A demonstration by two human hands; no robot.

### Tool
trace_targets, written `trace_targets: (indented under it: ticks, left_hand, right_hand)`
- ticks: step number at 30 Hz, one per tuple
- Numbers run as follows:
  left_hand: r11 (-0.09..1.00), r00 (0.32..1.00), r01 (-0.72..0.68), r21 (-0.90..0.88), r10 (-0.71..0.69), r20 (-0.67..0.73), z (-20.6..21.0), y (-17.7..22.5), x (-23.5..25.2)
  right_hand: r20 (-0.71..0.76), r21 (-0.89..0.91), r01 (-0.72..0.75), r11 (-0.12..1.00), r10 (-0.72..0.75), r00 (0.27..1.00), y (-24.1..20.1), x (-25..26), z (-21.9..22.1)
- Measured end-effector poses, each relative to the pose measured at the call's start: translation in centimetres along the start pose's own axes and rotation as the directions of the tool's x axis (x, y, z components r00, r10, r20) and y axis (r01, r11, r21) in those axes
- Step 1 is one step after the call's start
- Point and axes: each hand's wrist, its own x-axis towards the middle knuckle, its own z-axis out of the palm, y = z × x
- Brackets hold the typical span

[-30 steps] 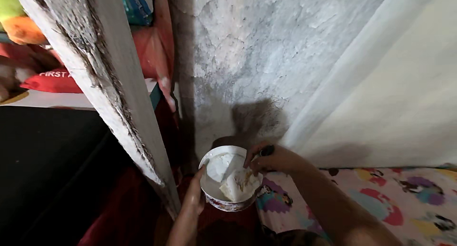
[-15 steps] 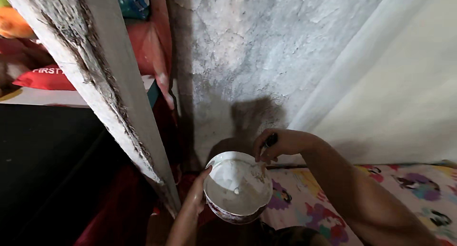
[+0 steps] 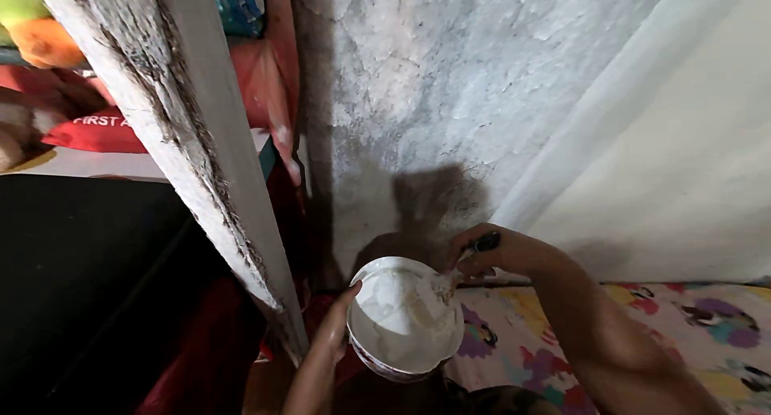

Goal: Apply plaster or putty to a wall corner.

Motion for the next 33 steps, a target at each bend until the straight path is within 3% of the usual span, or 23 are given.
trace_targets:
  ticks: [3,8,12,16,19,21,25,28,31,33]
  left_hand:
    - [0.997,0.998,-0.068,-0.037,0.067,-0.013,0.7,-0.4,0.0]
    - [0.980,0.984,-0.176,-0.094,0.171,-0.060,1.8,-1.4,0.5]
    - [0.977,0.977,-0.193,-0.091,0.182,-0.114,1.1,-1.5,1.0]
    - [0.980,0.979,-0.170,-0.105,0.155,-0.133,0.8,-0.8,0.7]
    - [0.976,0.974,-0.198,-0.094,0.185,-0.130,0.7,-0.7,0.6]
    - [0.971,0.972,-0.211,-0.113,0.197,-0.125,0.7,-0.8,0.7]
    - [0.970,0.973,-0.199,-0.141,0.178,-0.148,1.1,-0.5,0.7]
    - [0.971,0.967,-0.205,-0.125,0.181,-0.177,0.8,-0.7,1.3]
    - [0.970,0.951,-0.235,-0.059,0.218,-0.218,0.2,-0.9,1.9]
    - [0.967,0.942,-0.250,-0.041,0.234,-0.242,0.1,-0.8,1.9]
  right_hand:
    - [-0.176,0.154,0.026,0.988,0.002,0.984,-0.2,0.2,2.6]
    - [-0.425,0.315,-0.026,0.949,0.166,0.890,0.7,2.7,8.5]
    - [-0.369,0.248,0.046,0.968,0.050,0.928,2.7,2.0,11.2]
    - [-0.281,0.161,0.031,0.986,0.016,0.960,2.1,-0.3,9.1]
    - [-0.353,0.197,0.042,0.980,0.031,0.935,0.7,-0.7,7.4]
    - [-0.383,0.194,0.100,0.976,-0.019,0.924,0.7,0.0,7.5]
    - [-0.286,0.105,0.113,0.988,-0.079,0.955,2.4,1.2,9.3]
    - [-0.348,0.122,0.031,0.992,0.014,0.937,2.7,0.1,8.9]
    - [-0.481,0.397,-0.026,0.917,0.232,0.846,2.5,-0.4,8.1]
    - [-0.532,0.614,0.035,0.788,0.381,0.756,3.4,-0.1,8.1]
